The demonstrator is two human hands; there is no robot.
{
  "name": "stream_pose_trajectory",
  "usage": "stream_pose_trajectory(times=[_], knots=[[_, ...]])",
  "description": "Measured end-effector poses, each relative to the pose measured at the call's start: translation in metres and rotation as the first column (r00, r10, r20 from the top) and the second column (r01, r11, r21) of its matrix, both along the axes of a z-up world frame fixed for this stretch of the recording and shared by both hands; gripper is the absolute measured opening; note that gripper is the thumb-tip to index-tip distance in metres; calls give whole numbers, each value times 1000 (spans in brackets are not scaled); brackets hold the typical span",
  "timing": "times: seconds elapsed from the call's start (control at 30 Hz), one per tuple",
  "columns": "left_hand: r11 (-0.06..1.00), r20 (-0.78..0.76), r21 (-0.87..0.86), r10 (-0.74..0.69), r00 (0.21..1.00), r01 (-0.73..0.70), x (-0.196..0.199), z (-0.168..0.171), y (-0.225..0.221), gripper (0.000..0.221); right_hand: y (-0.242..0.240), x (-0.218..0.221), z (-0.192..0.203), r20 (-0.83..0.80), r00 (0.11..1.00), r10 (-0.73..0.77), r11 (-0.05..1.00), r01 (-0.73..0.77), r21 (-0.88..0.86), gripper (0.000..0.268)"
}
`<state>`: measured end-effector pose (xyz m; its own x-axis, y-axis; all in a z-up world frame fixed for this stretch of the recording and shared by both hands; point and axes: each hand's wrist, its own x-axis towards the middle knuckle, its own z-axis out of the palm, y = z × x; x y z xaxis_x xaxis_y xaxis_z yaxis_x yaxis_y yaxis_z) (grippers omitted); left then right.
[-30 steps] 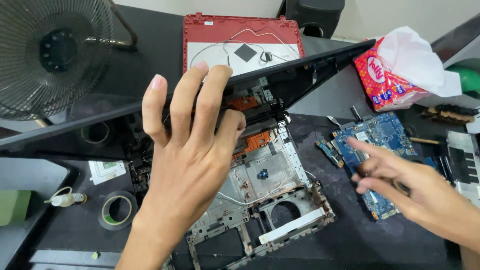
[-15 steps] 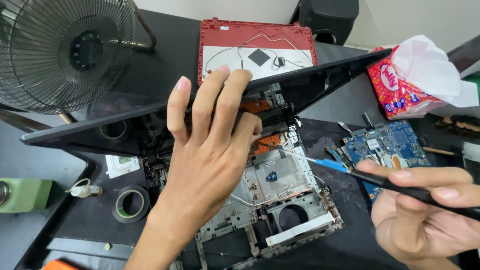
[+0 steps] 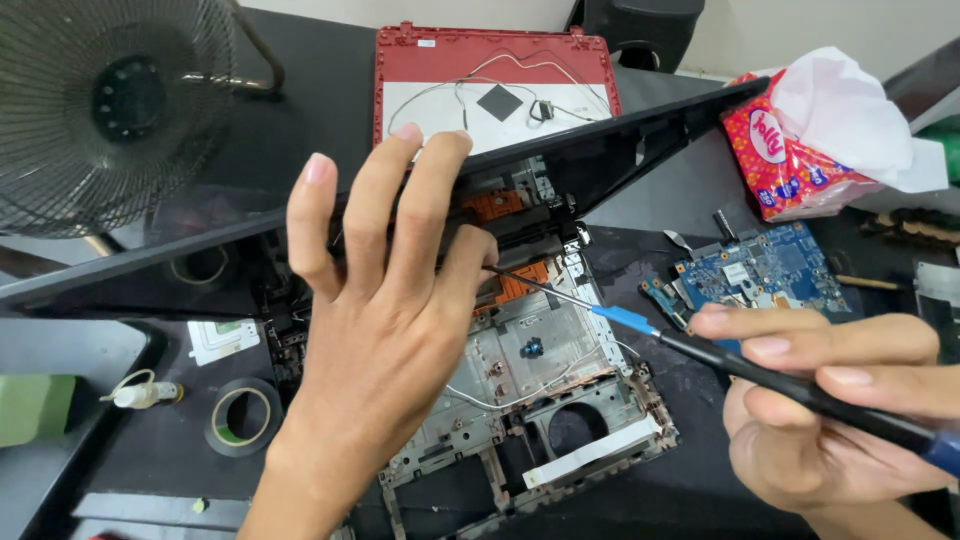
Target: The person works at a repair bench on a partially disassembled laptop. They unscrew components from the motherboard with a screwdriver, lift out the cooling fan, reposition the motherboard, then open the laptop lid and use a screwdriver to work on the hinge and internal frame area.
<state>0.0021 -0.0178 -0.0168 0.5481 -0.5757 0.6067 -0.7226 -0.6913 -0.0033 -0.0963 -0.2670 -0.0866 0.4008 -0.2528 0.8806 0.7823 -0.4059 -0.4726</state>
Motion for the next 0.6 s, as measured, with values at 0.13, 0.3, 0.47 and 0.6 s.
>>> stream_pose_trajectory(times=[0.13, 0.3, 0.47, 0.6], knots=[[1000, -45, 6, -16, 999, 16, -3, 3, 3, 21, -7, -9, 19, -317, 926, -205, 978, 181, -104, 18], [985, 50, 156, 72, 996, -79, 1, 5, 5, 58, -19, 31, 24, -373, 921, -112, 959, 2, -282, 47], [980, 67, 168, 96, 993, -107, 12, 5, 3, 70, -30, 57, 6, -429, 901, -69, 951, -71, -302, 49], [997, -6, 48, 54, 999, -54, 17, 4, 0, 65, -29, 69, 0, -473, 880, 28, 972, -135, -193, 50]])
